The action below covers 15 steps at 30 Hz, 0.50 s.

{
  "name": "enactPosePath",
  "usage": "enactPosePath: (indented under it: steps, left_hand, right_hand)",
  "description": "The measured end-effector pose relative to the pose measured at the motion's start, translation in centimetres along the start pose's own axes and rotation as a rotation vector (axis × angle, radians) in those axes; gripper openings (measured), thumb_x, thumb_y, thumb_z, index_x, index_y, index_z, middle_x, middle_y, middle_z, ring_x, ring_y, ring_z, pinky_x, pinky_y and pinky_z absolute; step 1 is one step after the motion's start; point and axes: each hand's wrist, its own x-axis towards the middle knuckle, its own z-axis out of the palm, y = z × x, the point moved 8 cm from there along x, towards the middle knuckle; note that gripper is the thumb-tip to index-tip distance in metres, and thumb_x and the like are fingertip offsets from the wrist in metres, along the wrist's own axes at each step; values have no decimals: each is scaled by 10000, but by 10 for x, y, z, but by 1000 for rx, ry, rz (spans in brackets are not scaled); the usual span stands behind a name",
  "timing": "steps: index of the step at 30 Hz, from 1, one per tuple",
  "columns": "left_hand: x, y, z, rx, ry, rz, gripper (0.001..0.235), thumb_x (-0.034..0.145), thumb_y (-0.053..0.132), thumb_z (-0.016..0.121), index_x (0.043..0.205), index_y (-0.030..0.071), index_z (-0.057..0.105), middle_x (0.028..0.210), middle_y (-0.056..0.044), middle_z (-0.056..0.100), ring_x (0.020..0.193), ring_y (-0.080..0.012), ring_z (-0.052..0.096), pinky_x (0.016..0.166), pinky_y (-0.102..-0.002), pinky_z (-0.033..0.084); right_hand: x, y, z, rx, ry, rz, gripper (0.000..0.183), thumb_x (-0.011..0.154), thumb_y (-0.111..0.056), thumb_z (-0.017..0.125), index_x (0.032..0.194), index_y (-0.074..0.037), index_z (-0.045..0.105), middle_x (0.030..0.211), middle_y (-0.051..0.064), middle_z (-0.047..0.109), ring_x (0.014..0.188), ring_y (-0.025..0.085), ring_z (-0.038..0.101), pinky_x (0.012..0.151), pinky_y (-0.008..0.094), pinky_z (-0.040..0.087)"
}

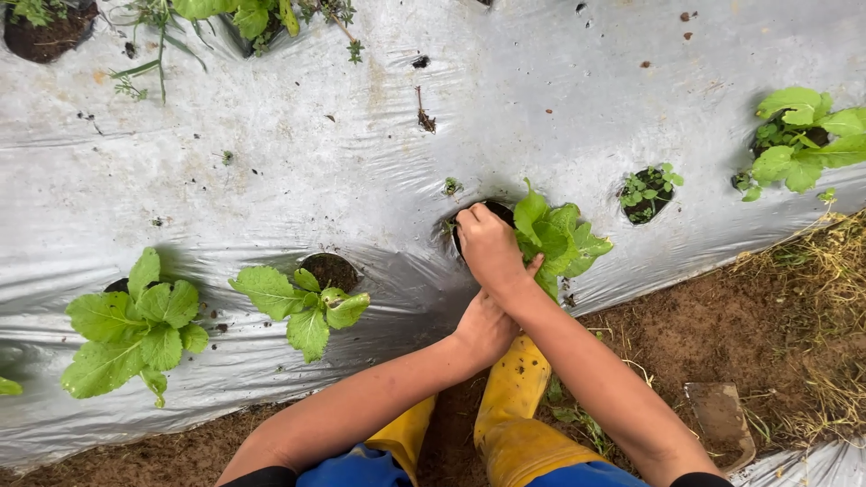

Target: Planting seedlings through plastic mulch and weeding the soil using a hand hoe in an agricultural field.

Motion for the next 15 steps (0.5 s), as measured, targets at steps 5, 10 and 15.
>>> enactPosePath:
  steps: [5,10,15]
  left_hand:
    - [10,1,54,-1,41,-10,495,980,307,570,1429,98,571,1455,-130,553,1331,-379,449,1140,-576,289]
    - [16,-1,84,-61,77,-5,729,958,287,664,1588,121,336,1601,-179,356,1472,-428,333,1247,-598,220]
    - [20,-8,69,-70,214,39,833,920,292,747,1602,130,298,1604,-203,339,1496,-411,326,1260,-620,204]
  right_hand:
    - [2,21,-32,553,-96,432,135,845,-155,784,972,-144,742,978,78,739,911,307,744,692,418,638]
    - [9,30,-55,771,-103,637,194,857,-153,737,1036,-214,781,1024,39,771,938,230,758,779,384,622]
    - [36,27,-84,772,37,564,224,857,-73,711,1031,-163,818,1003,49,781,960,262,753,786,303,612]
